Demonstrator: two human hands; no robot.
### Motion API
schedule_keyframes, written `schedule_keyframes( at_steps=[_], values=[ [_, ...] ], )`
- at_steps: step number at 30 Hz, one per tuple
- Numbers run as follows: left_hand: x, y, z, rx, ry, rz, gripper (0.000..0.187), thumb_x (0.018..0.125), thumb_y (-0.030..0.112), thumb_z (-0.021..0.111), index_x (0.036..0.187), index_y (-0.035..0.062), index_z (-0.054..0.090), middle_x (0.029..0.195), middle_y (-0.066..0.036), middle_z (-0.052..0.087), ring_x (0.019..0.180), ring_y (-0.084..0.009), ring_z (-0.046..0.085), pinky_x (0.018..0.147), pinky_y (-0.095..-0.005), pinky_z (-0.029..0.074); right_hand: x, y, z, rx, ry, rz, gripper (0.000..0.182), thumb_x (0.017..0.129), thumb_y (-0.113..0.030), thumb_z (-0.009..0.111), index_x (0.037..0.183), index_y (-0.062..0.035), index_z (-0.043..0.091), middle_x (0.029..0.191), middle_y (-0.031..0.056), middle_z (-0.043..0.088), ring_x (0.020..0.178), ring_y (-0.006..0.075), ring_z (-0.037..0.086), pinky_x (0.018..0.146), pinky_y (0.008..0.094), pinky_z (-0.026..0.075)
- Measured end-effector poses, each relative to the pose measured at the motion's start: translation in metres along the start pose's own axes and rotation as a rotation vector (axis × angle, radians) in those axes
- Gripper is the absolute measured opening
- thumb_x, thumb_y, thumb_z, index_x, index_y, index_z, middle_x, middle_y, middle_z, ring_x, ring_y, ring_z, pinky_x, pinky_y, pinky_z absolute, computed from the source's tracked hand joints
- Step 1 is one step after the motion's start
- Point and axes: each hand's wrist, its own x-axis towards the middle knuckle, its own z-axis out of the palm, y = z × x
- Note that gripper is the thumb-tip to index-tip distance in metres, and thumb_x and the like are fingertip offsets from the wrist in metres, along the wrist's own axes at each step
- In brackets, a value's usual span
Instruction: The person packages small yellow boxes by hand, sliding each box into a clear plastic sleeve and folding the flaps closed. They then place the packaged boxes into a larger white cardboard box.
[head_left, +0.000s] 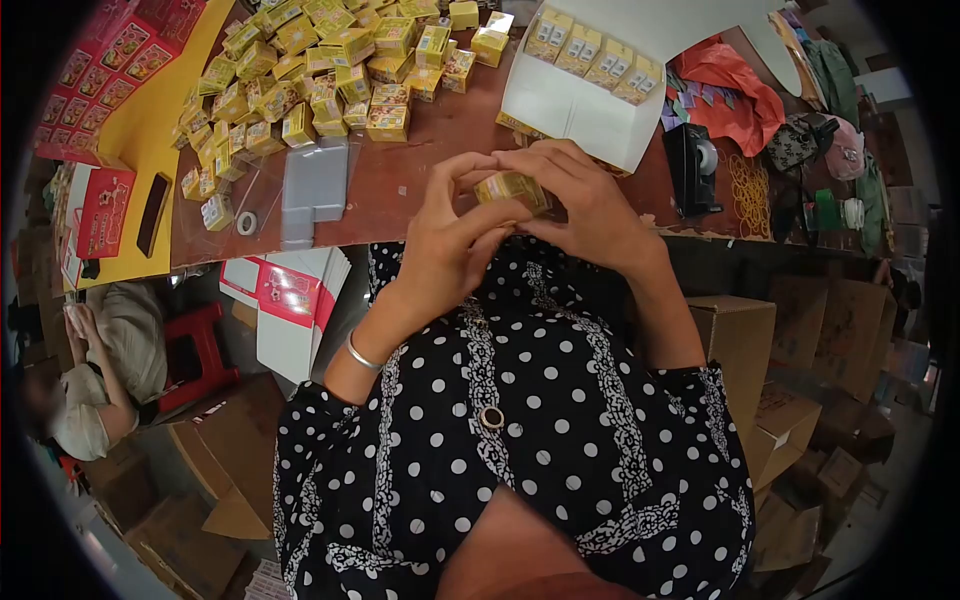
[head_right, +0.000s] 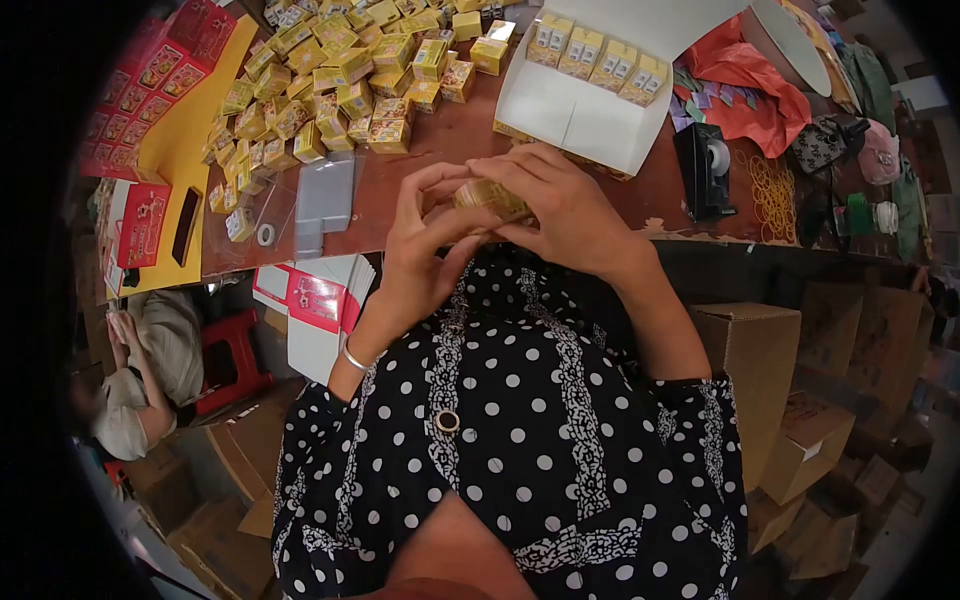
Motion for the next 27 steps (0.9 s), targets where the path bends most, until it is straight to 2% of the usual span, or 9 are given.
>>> schedule_keyframes(
  at_steps=[5,7,8,11,13,20,24,26,27],
  values=[
    [0.01,0.014,-0.027,0.277,0.189,0.193,0.043,0.076,0.005,0.083,0.115,0.0087,0.068,0.132,-0.015,0.05,0.124,-0.0341,0.054,0.102,-0.0403,0.047,-0.005,-0.007,0.002,0.145,0.021,0.243,0.059,0.077,-0.007,0.082,0.13,-0.0038,0.056,0.124,0.0105,0.064,0.116,0.0246,0.061,0.1,0.0359,0.048],
    [0.005,0.003,-0.039,0.283,0.463,0.239,0.066,0.073,0.013,0.088,0.129,0.001,0.056,0.135,-0.014,0.049,0.123,-0.0306,0.054,0.106,-0.0393,0.045,-0.014,0.004,0.014,0.795,0.163,0.489,0.061,0.082,-0.011,0.08,0.133,-0.0009,0.049,0.124,0.0108,0.063,0.117,0.0187,0.06,0.101,0.0328,0.047],
    [0.001,-0.004,-0.039,0.283,0.467,0.245,0.066,0.073,0.013,0.088,0.129,0.001,0.056,0.135,-0.014,0.049,0.123,-0.0306,0.054,0.106,-0.0393,0.045,-0.017,0.01,0.02,0.791,0.165,0.483,0.061,0.082,-0.011,0.08,0.133,-0.0009,0.049,0.124,0.0108,0.063,0.117,0.0187,0.06,0.101,0.0328,0.047],
    [-0.009,-0.007,-0.031,-0.286,0.406,-0.297,0.08,0.077,0.01,0.087,0.143,-0.0011,0.042,0.142,-0.014,0.05,0.132,-0.0252,0.05,0.114,-0.0409,0.04,-0.02,0.015,0.04,1.002,0.256,0.457,0.057,0.086,-0.016,0.08,0.131,-0.0008,0.047,0.124,0.009,0.061,0.119,0.0151,0.056,0.103,0.0321,0.044],
    [-0.008,-0.012,-0.016,-0.492,0.267,-0.378,0.079,0.077,0.012,0.088,0.142,0.0013,0.045,0.142,-0.012,0.053,0.131,-0.0237,0.052,0.11,-0.0354,0.042,-0.017,0.009,0.053,1.184,0.24,0.495,0.053,0.088,-0.019,0.078,0.129,-0.0009,0.049,0.123,0.0068,0.06,0.117,0.0142,0.056,0.103,0.0311,0.043],
    [-0.017,-0.025,-0.019,-0.764,0.246,-0.472,0.06,0.087,-0.002,0.074,0.14,-0.0013,0.046,0.137,-0.015,0.056,0.123,-0.0232,0.06,0.104,-0.0348,0.051,0.005,0.005,0.042,0.843,-0.053,0.507,0.06,0.09,-0.021,0.077,0.139,-0.005,0.045,0.13,0.009,0.06,0.121,0.0167,0.057,0.103,0.0327,0.045],
    [-0.036,-0.046,-0.026,-0.736,0.229,-0.537,0.056,0.087,-0.004,0.071,0.138,-0.0012,0.047,0.135,-0.013,0.057,0.117,-0.0205,0.062,0.099,-0.0329,0.053,0.057,0.059,-0.002,0.308,0.182,0.418,0.018,0.096,-0.012,0.067,0.109,0.0005,0.067,0.103,0.0066,0.072,0.095,0.0117,0.067,0.082,0.0292,0.054],
    [-0.044,-0.053,-0.023,-0.688,0.204,-0.596,0.056,0.086,-0.003,0.072,0.138,0.0003,0.048,0.131,-0.012,0.06,0.115,-0.0181,0.063,0.097,-0.0312,0.053,0.097,0.085,-0.014,0.126,0.208,0.364,0.017,0.096,-0.012,0.066,0.108,-0.0005,0.068,0.095,0.008,0.072,0.089,0.0124,0.069,0.078,0.0285,0.054],
    [-0.045,-0.054,-0.023,-0.688,0.211,-0.589,0.056,0.086,-0.003,0.072,0.138,0.0003,0.048,0.131,-0.012,0.06,0.115,-0.0181,0.063,0.097,-0.0312,0.053,0.118,0.1,-0.015,0.005,0.176,0.351,0.016,0.093,-0.011,0.065,0.108,-0.0033,0.069,0.098,0.0105,0.073,0.089,0.0212,0.07,0.078,0.033,0.055]
  ],
)
